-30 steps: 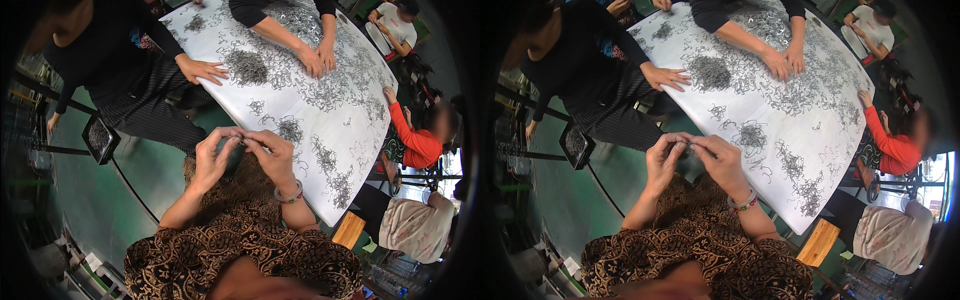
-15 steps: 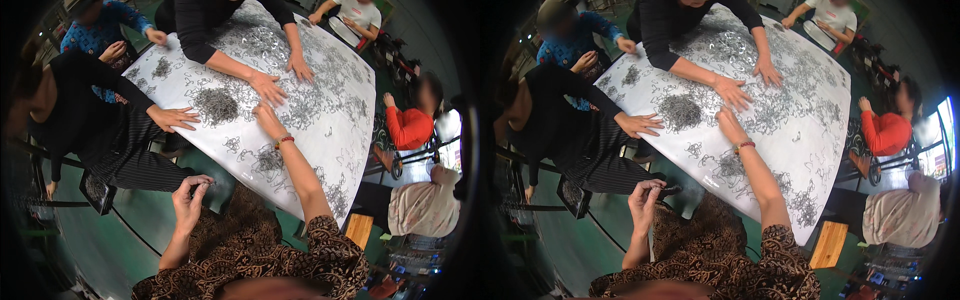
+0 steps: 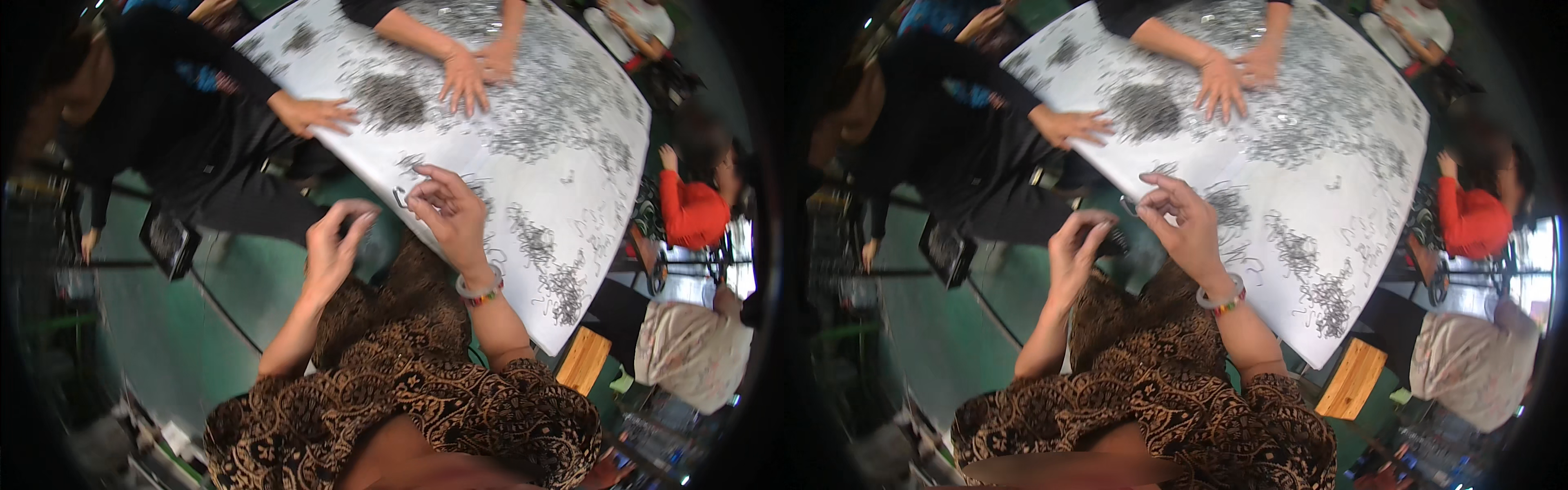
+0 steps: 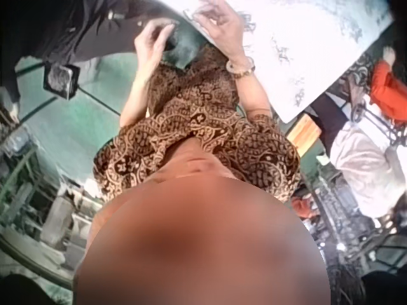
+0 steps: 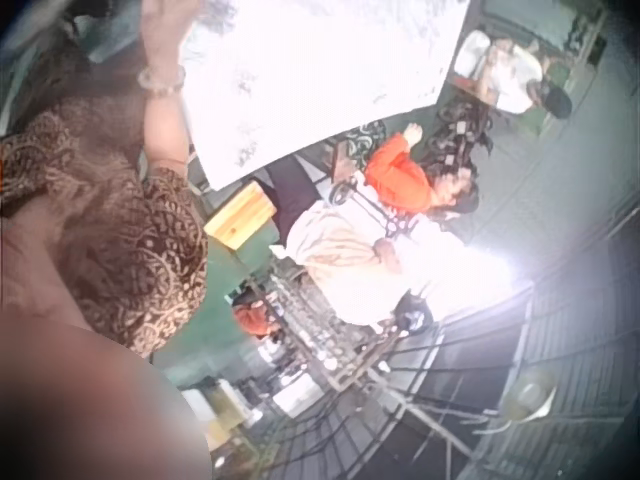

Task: The person sits at a table with several others and repeatedly picks up small metal paperclips, linking them together by hand to form chains. The person occasionally lifts the assembled chain to check its length before continuing to add more clips.

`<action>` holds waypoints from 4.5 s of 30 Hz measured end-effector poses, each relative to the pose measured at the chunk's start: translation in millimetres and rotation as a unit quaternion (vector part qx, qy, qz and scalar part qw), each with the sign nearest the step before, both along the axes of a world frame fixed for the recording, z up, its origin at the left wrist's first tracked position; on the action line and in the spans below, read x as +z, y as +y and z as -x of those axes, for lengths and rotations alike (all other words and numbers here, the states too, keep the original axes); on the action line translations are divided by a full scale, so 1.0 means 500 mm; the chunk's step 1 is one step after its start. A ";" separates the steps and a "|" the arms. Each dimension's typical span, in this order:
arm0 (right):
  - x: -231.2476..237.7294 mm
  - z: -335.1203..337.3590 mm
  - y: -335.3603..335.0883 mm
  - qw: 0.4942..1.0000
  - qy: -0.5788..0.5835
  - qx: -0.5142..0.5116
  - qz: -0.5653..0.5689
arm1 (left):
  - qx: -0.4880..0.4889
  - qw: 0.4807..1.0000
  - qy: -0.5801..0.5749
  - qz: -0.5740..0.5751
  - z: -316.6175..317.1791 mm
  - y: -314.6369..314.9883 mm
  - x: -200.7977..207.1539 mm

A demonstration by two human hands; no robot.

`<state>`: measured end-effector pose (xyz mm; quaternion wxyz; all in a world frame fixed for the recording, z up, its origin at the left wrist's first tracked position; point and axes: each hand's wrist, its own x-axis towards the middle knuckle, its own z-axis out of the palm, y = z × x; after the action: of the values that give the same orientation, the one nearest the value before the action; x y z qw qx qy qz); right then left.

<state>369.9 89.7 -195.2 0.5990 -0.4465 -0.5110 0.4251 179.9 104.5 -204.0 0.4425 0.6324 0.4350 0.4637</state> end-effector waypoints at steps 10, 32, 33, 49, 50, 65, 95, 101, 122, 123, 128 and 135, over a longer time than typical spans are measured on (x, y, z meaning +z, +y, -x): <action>-0.006 0.073 -0.026 0.998 -0.036 -0.028 -0.032 | -0.059 0.995 0.053 -0.056 0.006 -0.004 -0.006; -0.023 0.047 -0.030 0.997 -0.017 -0.019 -0.079 | 0.063 0.950 0.264 -0.154 -0.083 0.408 -0.198; -0.022 0.049 -0.034 0.997 -0.012 -0.023 -0.073 | 0.055 0.976 0.192 -0.089 -0.075 0.406 -0.188; -0.042 0.090 -0.053 0.986 0.125 -0.106 -0.042 | -0.128 0.989 -0.050 -0.047 0.004 0.012 0.079; -0.043 0.090 -0.054 0.986 0.120 -0.110 -0.049 | -0.105 0.990 0.011 -0.094 -0.002 0.003 0.075; -0.077 -0.196 0.138 0.922 -0.339 -0.180 -0.035 | -0.045 0.997 -0.051 -0.044 -0.007 -0.010 0.066; 0.131 -0.018 -0.005 0.940 -0.297 0.144 -0.088 | -0.084 0.989 0.069 -0.097 -0.012 -0.018 0.055; 0.126 -0.008 -0.013 0.939 -0.308 0.118 -0.092 | -0.114 0.988 0.086 -0.054 0.015 -0.017 0.023; 0.083 0.028 -0.033 0.962 -0.230 0.130 -0.066 | 0.041 0.871 0.480 -0.094 -0.106 0.451 -0.117; 0.082 0.026 -0.033 0.963 -0.228 0.130 -0.060 | 0.047 0.866 0.487 -0.101 -0.103 0.451 -0.109; 0.083 0.032 -0.040 0.977 -0.188 0.095 -0.027 | 0.117 0.909 0.348 -0.197 -0.073 0.424 -0.049; 0.053 0.054 -0.042 0.975 -0.208 0.036 -0.062 | 0.001 0.990 0.136 -0.025 -0.047 0.251 0.006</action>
<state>343.0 68.8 -168.5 0.4902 -0.4683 -0.6657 0.3118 203.6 230.0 -200.8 0.3629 0.6998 0.4805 0.3843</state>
